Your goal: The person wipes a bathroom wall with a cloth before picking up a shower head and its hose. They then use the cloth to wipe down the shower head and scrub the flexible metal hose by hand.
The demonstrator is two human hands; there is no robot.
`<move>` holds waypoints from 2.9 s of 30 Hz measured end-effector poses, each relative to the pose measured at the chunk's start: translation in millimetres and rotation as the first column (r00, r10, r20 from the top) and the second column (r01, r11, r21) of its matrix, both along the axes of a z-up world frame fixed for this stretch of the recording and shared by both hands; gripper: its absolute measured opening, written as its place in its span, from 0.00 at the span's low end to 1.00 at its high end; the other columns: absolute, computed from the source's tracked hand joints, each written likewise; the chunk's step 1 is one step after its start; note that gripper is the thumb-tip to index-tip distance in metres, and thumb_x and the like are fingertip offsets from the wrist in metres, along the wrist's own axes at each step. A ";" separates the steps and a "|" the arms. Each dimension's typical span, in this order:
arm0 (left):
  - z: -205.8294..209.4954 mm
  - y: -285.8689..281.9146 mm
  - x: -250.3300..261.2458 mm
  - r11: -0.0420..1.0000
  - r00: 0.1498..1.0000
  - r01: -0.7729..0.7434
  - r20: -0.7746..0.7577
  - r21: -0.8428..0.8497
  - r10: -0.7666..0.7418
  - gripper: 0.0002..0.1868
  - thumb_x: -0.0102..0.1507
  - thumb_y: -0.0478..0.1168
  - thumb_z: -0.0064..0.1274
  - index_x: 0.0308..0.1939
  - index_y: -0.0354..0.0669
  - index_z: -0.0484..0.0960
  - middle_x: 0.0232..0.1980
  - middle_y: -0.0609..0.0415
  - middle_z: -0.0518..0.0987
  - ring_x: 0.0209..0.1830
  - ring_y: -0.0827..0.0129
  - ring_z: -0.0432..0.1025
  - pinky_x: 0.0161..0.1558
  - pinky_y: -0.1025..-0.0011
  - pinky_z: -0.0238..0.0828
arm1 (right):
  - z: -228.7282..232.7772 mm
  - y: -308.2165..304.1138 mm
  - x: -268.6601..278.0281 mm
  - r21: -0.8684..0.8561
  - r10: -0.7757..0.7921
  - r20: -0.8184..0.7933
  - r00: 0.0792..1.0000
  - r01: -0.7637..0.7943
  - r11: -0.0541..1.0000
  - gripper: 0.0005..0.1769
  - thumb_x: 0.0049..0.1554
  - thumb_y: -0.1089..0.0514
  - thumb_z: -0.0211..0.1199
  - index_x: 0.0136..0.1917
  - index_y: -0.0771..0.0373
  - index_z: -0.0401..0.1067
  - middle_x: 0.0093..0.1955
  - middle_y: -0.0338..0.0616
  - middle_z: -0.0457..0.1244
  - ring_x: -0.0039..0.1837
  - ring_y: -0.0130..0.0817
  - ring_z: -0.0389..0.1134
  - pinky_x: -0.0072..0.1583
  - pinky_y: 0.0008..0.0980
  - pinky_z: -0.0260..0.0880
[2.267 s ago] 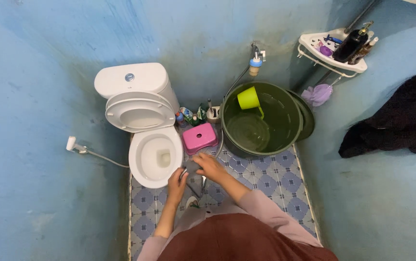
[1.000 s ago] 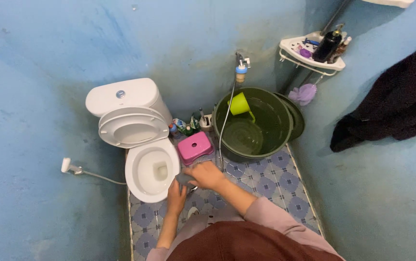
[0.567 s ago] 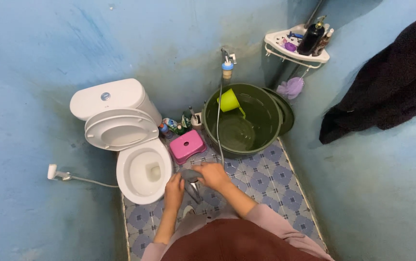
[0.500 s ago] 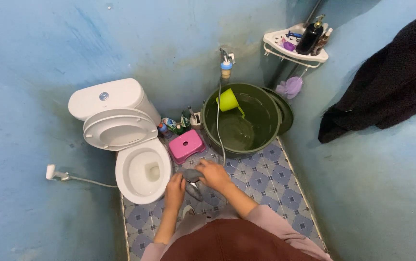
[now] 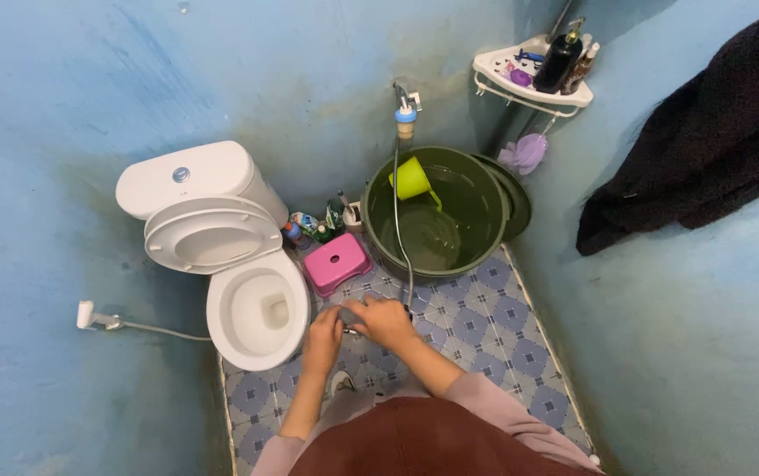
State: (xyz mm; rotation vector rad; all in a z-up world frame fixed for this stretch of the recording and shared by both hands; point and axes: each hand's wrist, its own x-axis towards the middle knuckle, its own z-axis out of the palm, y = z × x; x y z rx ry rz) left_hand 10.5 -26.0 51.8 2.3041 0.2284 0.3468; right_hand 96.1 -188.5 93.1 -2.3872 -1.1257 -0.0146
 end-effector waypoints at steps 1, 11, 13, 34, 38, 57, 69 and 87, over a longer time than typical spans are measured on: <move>0.9 0.4 -0.6 1.000 1.000 0.002 -0.001 0.000 -0.002 0.16 0.61 0.31 0.53 0.54 0.34 0.79 0.51 0.37 0.80 0.49 0.40 0.75 0.49 0.54 0.72 | -0.9 -0.6 -0.3 0.000 -0.002 -0.001 1.000 0.002 1.000 0.29 0.49 0.46 0.73 0.62 0.48 0.71 0.43 0.47 0.68 0.42 0.50 0.72 0.42 0.45 0.72; 22.8 5.5 -4.1 0.994 0.998 -0.003 -0.061 0.112 0.010 0.13 0.64 0.36 0.53 0.52 0.39 0.81 0.50 0.43 0.81 0.46 0.44 0.76 0.47 0.56 0.73 | -2.0 -11.3 11.2 -0.036 -0.001 -0.065 0.998 -0.001 0.999 0.25 0.48 0.51 0.73 0.59 0.49 0.74 0.44 0.46 0.68 0.46 0.49 0.72 0.47 0.45 0.72; 24.1 8.7 -4.5 0.993 0.998 -0.006 -0.067 0.116 0.014 0.13 0.64 0.37 0.54 0.52 0.41 0.82 0.49 0.44 0.82 0.46 0.44 0.76 0.47 0.56 0.73 | -1.6 -15.2 14.3 -0.036 -0.016 -0.053 0.998 0.014 0.999 0.24 0.47 0.51 0.73 0.58 0.48 0.74 0.44 0.45 0.68 0.47 0.48 0.72 0.48 0.44 0.72; 3.1 55.6 -19.2 0.982 0.971 -0.179 -0.152 0.059 0.186 0.11 0.66 0.39 0.52 0.51 0.40 0.79 0.48 0.41 0.80 0.48 0.43 0.74 0.48 0.54 0.70 | 6.3 -41.9 40.6 -0.142 -0.174 -0.101 0.980 0.159 0.977 0.25 0.51 0.50 0.71 0.62 0.43 0.73 0.48 0.43 0.67 0.52 0.46 0.72 0.51 0.45 0.71; -12.5 58.7 -18.4 0.968 0.953 -0.251 -0.177 0.002 0.248 0.11 0.67 0.38 0.49 0.51 0.38 0.77 0.48 0.40 0.80 0.49 0.42 0.74 0.50 0.53 0.69 | 13.0 -24.0 29.4 0.034 -0.050 -0.037 0.998 0.051 0.998 0.24 0.48 0.51 0.72 0.59 0.44 0.74 0.50 0.40 0.68 0.51 0.45 0.72 0.52 0.44 0.72; 75.7 19.3 15.5 0.999 1.000 -0.005 0.021 -0.036 0.006 0.13 0.63 0.33 0.52 0.52 0.39 0.82 0.48 0.44 0.82 0.47 0.47 0.77 0.49 0.61 0.73 | 36.8 -1.0 33.8 0.081 0.007 0.054 0.998 -0.012 0.997 0.29 0.45 0.54 0.73 0.61 0.46 0.72 0.49 0.43 0.65 0.51 0.48 0.71 0.52 0.45 0.70; 66.3 55.2 0.4 0.988 0.988 -0.145 0.037 -0.047 0.147 0.11 0.64 0.35 0.54 0.50 0.39 0.83 0.48 0.46 0.82 0.46 0.50 0.77 0.48 0.61 0.73 | 29.6 -58.4 60.1 0.061 -0.196 0.001 0.981 0.196 0.979 0.26 0.44 0.55 0.74 0.58 0.48 0.75 0.44 0.39 0.66 0.51 0.43 0.71 0.52 0.43 0.70; 56.8 20.7 22.7 0.987 0.998 0.038 -0.034 -0.155 -0.043 0.11 0.62 0.36 0.52 0.48 0.36 0.78 0.45 0.44 0.80 0.45 0.52 0.76 0.45 0.62 0.72 | 44.9 -11.1 37.8 0.112 -0.023 -0.006 1.000 0.024 0.993 0.26 0.45 0.57 0.73 0.58 0.46 0.74 0.46 0.41 0.65 0.52 0.46 0.70 0.53 0.45 0.68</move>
